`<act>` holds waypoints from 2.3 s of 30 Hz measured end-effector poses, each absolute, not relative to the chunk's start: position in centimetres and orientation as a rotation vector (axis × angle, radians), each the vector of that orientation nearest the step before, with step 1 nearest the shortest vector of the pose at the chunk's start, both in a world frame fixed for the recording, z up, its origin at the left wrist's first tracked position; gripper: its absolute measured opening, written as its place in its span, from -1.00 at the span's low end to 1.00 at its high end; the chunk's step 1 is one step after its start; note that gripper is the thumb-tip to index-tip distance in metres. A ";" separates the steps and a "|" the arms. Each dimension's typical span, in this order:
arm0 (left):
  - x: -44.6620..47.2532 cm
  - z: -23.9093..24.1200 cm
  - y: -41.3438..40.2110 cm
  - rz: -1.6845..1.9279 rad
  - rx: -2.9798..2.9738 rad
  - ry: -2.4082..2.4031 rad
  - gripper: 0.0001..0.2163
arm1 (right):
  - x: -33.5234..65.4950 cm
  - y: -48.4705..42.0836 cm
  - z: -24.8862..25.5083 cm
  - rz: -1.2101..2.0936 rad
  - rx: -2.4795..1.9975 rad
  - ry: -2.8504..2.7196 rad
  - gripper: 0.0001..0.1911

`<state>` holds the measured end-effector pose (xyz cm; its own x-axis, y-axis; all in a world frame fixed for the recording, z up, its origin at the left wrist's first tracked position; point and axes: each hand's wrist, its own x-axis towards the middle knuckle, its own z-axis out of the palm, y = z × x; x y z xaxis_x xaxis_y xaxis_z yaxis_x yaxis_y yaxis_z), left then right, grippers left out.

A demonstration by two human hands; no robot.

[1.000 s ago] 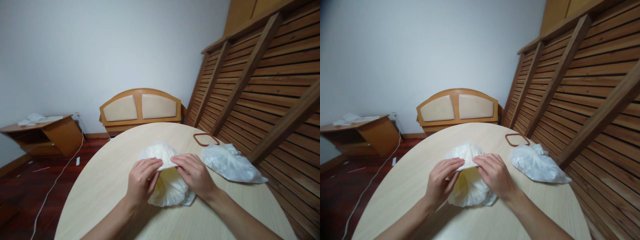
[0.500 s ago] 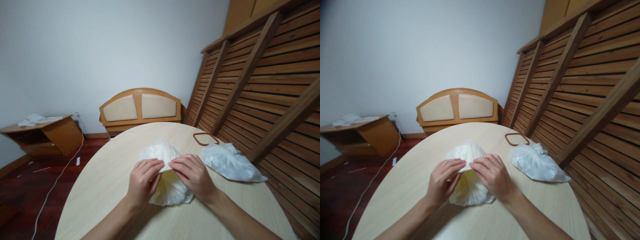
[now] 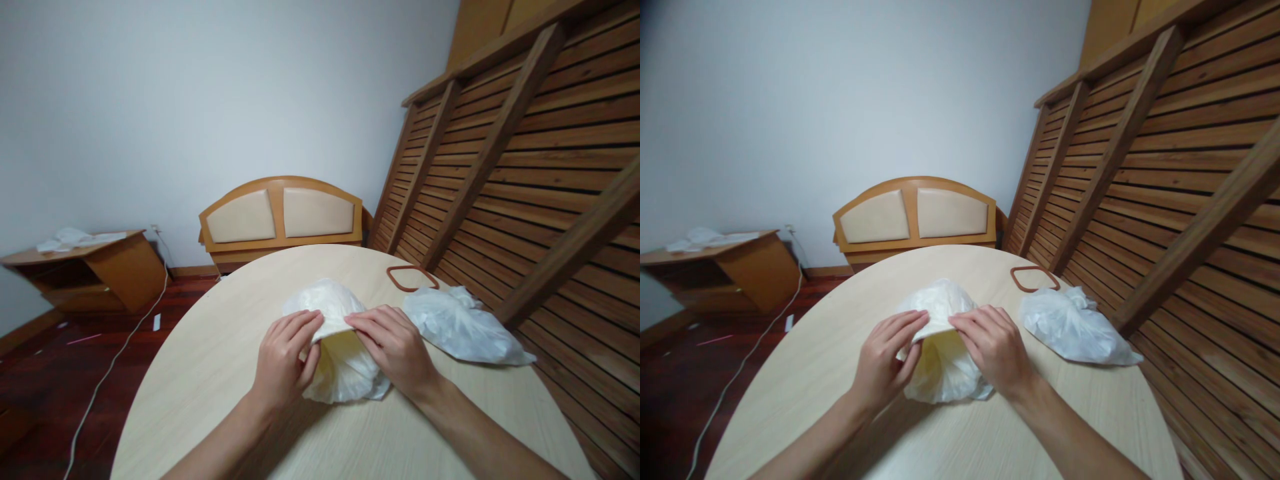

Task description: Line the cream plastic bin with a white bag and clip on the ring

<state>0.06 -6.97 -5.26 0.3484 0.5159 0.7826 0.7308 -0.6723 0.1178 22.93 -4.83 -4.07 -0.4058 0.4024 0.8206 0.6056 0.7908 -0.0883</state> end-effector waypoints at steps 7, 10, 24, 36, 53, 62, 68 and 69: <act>1.0 -4.4 -7.7 -1.254 -2.305 -0.982 -0.70 | 22.6 -5.2 -3.8 -0.296 -0.722 -2.056 -0.82; 1.1 -4.3 -7.8 -1.232 -2.308 -0.968 -0.77 | 22.3 -5.4 -3.9 -0.290 -0.688 -2.077 -0.83; 0.1 -4.5 -6.8 -1.328 -2.212 -1.100 -0.85 | 22.0 -5.7 -4.2 -0.258 -0.777 -1.803 -0.73; 0.3 -4.1 -7.4 -1.368 -2.196 -1.087 -0.87 | 21.7 -5.1 -4.9 -0.173 -0.820 -1.841 -0.70; 2.0 -2.9 -9.4 -1.167 -2.215 -1.067 -0.73 | 21.4 -7.1 -3.4 -0.400 -0.701 -2.039 -0.71; 1.2 -3.3 -8.5 -1.219 -2.190 -1.146 -0.92 | 21.4 -6.9 -3.7 -0.391 -0.692 -2.043 -0.64; 0.2 -3.6 -7.8 -1.297 -2.194 -1.259 -0.95 | 21.1 -6.9 -3.7 -0.358 -0.720 -1.962 -0.69; 0.1 -3.6 -7.8 -1.317 -2.211 -1.270 -0.95 | 21.1 -6.8 -3.8 -0.335 -0.724 -1.961 -0.71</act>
<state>0.10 -7.76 -3.64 0.2023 0.5461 0.8129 0.7925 -0.5789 0.1917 21.15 -6.76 -3.80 -0.3421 0.3459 0.8737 0.6165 0.7843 -0.0690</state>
